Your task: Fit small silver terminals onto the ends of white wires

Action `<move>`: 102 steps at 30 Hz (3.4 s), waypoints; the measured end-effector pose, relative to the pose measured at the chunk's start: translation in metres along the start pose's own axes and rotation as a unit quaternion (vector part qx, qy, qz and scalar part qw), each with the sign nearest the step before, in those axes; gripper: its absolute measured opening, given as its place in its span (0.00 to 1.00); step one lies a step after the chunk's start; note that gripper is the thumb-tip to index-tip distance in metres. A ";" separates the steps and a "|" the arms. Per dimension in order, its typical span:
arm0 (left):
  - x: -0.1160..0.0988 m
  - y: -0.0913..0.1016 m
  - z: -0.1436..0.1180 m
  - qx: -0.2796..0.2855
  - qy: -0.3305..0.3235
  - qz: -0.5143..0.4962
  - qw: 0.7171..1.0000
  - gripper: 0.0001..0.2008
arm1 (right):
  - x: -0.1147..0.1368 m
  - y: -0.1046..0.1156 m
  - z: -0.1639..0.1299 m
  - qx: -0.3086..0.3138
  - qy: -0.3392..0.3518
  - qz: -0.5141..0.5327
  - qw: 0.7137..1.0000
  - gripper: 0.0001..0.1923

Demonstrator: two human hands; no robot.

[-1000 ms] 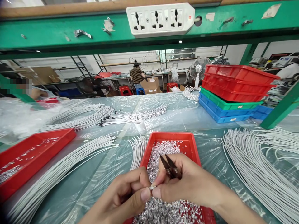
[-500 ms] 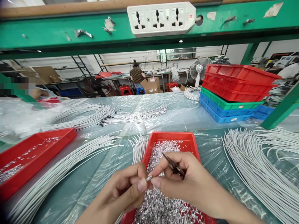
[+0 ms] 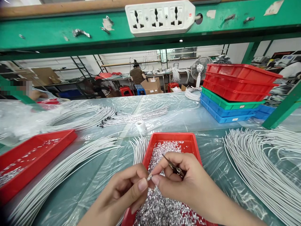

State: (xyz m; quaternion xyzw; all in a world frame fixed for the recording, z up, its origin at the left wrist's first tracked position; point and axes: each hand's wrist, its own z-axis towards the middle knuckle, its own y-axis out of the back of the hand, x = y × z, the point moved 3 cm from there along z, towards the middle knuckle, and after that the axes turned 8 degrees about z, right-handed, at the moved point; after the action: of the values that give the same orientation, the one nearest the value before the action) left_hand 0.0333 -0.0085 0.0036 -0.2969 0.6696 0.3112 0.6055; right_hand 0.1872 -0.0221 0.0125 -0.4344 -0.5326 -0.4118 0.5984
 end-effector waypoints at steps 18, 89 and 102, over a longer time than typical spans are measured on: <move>0.001 -0.002 0.002 0.003 0.030 -0.048 0.998 0.18 | -0.004 -0.002 0.002 0.003 0.008 0.074 0.997 0.06; 0.014 -0.002 0.011 0.055 -0.007 -0.161 0.985 0.16 | 0.002 -0.007 -0.002 -0.030 0.118 -0.015 0.992 0.08; 0.015 -0.003 0.013 0.127 -0.011 -0.238 0.963 0.16 | 0.006 -0.010 0.002 0.012 0.053 0.054 0.997 0.06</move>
State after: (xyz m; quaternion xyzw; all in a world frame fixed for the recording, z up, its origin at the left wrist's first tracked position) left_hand 0.0428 -0.0005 -0.0128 -0.3650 0.6065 0.0735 0.7025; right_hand 0.1777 -0.0236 0.0192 -0.4325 -0.4808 -0.3949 0.6526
